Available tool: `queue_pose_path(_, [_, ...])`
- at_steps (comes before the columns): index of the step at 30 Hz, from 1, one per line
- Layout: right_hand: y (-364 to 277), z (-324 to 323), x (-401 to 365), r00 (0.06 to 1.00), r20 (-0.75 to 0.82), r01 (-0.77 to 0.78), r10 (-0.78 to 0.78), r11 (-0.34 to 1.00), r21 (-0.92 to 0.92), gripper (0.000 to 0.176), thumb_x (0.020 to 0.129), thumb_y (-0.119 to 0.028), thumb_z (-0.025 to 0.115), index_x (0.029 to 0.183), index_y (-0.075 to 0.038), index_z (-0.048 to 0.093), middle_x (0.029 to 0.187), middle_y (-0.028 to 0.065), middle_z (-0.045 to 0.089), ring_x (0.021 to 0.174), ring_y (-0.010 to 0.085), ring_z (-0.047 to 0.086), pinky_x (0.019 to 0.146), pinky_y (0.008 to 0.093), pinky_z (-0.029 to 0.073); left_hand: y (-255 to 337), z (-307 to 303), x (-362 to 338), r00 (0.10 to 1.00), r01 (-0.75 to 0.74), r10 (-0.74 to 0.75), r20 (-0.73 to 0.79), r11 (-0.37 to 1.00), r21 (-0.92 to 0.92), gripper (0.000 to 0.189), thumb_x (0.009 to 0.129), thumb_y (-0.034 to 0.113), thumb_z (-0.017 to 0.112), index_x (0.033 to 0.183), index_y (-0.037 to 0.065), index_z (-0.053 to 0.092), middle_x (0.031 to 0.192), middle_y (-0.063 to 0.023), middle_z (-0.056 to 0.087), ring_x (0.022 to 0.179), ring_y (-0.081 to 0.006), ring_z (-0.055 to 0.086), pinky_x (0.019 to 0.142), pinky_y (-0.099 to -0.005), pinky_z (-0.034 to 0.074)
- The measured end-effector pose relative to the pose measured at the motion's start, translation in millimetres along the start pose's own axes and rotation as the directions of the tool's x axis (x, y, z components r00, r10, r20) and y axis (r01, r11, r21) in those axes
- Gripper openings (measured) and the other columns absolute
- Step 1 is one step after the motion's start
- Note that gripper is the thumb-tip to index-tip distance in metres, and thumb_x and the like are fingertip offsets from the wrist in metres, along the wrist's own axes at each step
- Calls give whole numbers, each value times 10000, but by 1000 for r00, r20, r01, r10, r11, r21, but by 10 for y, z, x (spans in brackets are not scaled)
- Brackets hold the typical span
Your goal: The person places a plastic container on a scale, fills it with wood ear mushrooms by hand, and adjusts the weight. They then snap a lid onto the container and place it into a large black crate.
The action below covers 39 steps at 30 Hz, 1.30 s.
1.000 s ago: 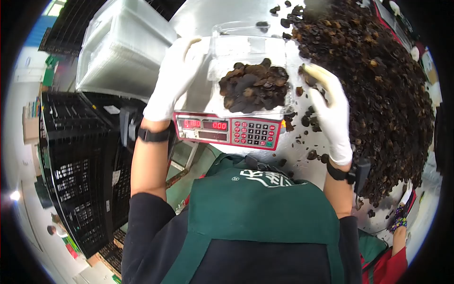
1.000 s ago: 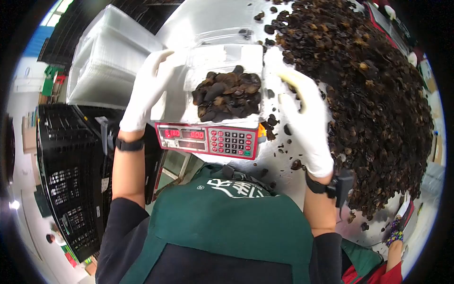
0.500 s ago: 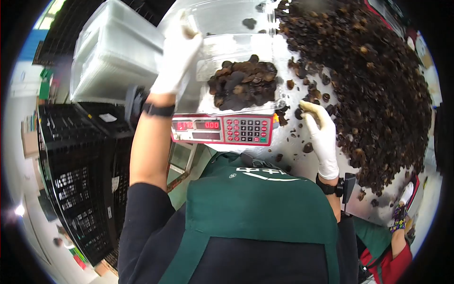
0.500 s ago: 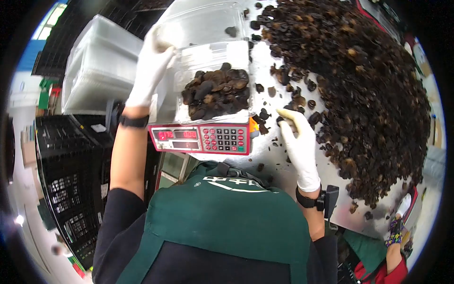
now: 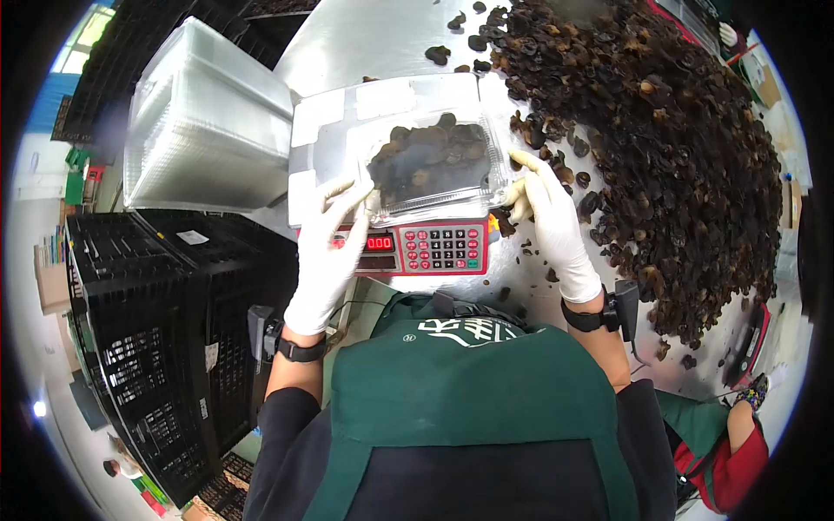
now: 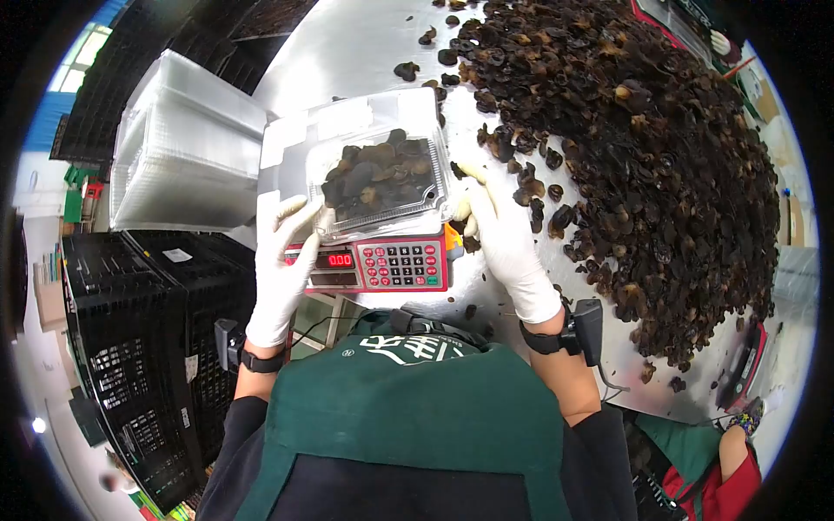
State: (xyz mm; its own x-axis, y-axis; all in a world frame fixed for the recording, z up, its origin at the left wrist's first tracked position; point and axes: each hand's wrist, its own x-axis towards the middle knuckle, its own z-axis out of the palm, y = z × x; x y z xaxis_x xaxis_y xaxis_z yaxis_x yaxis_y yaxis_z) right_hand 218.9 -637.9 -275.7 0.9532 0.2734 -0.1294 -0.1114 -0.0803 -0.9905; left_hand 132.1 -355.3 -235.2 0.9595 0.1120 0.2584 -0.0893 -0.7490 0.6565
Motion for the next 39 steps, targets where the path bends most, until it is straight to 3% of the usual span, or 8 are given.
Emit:
queue_pose_path(10, [-36,24,139,968,226,-134,106,985,112,538,1023,-199,508,1495,20,375,839,79,695,633,78,589,610,216,479,-153,152,113,867,498,-351,354,640,-585,625,1020,218,565,1569,110,286,772,-18,634,576,-58,567,492,-175,401])
queue_pose_path(15, [-188,153,5,981,180,-119,66,946,302,567,999,-166,585,1480,67,395,820,-49,495,666,45,457,624,217,430,-199,296,-75,926,363,-288,242,517,-775,192,967,193,617,917,19,679,803,-68,704,645,-122,655,620,-249,522])
queue_pose_path(20, [-355,165,-109,996,91,-26,5,973,231,570,911,0,480,1473,66,403,774,-16,515,540,32,429,494,169,359,281,113,-280,907,304,-384,172,317,-898,461,948,37,532,1400,16,450,759,-44,606,593,-91,582,567,-223,492])
queue_pose_path(25, [-837,437,-199,942,254,169,-218,965,202,725,982,-327,572,1509,88,298,1023,77,627,647,57,486,566,190,410,632,-772,-456,956,101,-294,-19,388,-916,687,929,22,510,1570,83,271,757,-18,574,612,-69,565,589,-204,492])
queue_pose_path(28, [-998,548,-269,867,409,236,-283,958,162,1004,924,-605,603,1512,119,233,874,74,634,687,100,557,632,225,463,829,-1745,-685,848,14,-457,-269,527,-850,683,895,35,573,1534,67,336,755,-9,580,620,-66,581,552,-194,503])
queue_pose_path(33, [-968,670,-234,874,413,242,-256,966,89,866,975,-521,580,1489,118,302,747,39,584,647,82,538,611,203,447,790,-2969,-1330,505,-379,-232,-831,806,-455,574,937,52,586,1482,27,407,768,-42,614,638,-106,606,554,-213,516])
queue_pose_path(37, [-881,686,-215,875,437,187,-208,978,90,724,1009,-418,555,1466,110,364,725,33,571,634,80,526,606,205,436,592,-3567,-1931,237,-184,-73,-969,976,-119,473,981,63,567,1442,26,474,832,-78,672,667,-119,626,595,-218,502])
queue_pose_path(39, [-903,727,-271,881,425,189,-210,978,91,676,1014,-376,546,1458,107,382,723,31,570,632,80,524,605,203,430,505,-3653,-2090,109,189,-59,-992,981,-37,418,1000,119,569,1406,29,524,768,-43,637,596,-101,577,541,-201,429])
